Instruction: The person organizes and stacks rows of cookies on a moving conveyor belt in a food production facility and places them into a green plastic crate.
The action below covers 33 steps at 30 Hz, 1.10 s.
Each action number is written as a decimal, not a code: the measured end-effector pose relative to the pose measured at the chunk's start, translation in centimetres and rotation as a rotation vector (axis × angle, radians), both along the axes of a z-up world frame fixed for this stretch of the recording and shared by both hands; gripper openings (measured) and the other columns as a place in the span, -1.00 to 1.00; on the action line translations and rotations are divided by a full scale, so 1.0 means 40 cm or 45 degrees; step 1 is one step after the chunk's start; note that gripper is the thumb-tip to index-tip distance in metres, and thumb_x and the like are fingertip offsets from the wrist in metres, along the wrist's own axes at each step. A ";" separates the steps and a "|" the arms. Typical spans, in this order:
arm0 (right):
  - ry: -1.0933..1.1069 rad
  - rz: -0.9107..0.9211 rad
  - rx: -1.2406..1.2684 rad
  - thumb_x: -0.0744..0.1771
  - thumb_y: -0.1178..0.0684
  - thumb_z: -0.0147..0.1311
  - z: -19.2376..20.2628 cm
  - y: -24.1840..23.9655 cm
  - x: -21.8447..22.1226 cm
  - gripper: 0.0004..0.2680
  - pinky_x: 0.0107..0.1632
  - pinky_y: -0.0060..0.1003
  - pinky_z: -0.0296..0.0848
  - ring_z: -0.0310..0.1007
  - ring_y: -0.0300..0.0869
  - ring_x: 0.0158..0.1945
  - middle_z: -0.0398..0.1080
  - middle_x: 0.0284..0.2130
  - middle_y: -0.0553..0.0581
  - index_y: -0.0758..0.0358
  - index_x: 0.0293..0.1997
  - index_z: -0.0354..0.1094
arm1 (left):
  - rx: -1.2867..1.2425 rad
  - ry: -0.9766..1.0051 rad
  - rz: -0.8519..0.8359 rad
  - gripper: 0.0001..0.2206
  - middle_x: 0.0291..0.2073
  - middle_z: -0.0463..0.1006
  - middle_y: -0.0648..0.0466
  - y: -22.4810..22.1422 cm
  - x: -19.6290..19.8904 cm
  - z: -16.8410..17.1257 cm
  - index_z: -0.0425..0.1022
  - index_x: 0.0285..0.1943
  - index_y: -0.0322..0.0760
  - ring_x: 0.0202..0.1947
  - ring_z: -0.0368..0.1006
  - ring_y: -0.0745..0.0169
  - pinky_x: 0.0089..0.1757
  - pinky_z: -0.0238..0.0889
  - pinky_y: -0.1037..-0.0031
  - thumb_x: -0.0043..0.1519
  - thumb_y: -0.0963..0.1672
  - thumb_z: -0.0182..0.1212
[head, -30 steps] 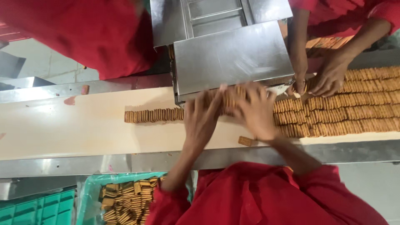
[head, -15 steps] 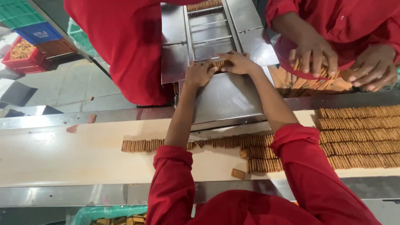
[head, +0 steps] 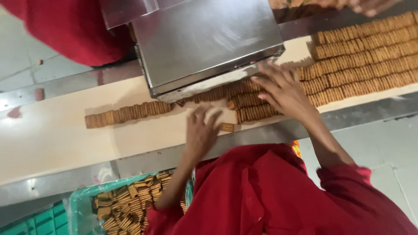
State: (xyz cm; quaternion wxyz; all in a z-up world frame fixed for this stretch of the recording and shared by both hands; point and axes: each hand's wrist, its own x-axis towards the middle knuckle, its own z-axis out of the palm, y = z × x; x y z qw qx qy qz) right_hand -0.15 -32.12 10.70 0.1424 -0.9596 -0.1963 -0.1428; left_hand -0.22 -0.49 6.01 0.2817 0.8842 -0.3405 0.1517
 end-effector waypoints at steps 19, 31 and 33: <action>0.203 -0.294 -0.121 0.29 0.16 0.22 -0.250 -0.063 -0.197 -0.64 0.31 0.14 0.12 0.24 -0.01 0.30 0.45 0.14 0.19 0.19 0.23 0.34 | -0.378 0.592 0.134 -0.32 0.29 0.26 -0.26 -0.131 -0.103 -0.084 0.37 0.30 -0.29 0.12 0.36 -0.34 -0.02 0.40 0.13 -0.09 -0.13 0.44; -0.075 -0.143 0.123 0.18 -0.18 0.35 0.026 0.115 -0.052 -0.47 0.12 0.11 0.18 0.18 0.09 0.17 0.29 0.15 0.15 -0.18 0.29 0.31 | -0.058 0.009 0.219 -0.48 0.02 0.46 -0.03 -0.120 0.021 0.145 0.48 0.28 -0.06 -0.10 0.40 0.05 -0.16 0.37 0.28 0.13 0.01 0.47; -0.165 -0.062 0.040 0.23 -0.14 0.33 0.129 0.079 0.058 -0.46 0.18 0.11 0.18 0.17 0.11 0.24 0.29 0.18 0.18 -0.16 0.39 0.29 | -0.055 -0.159 0.203 -0.43 -0.04 0.46 -0.04 -0.103 0.129 0.233 0.48 0.29 -0.10 -0.12 0.43 0.04 -0.18 0.37 0.26 0.10 0.07 0.46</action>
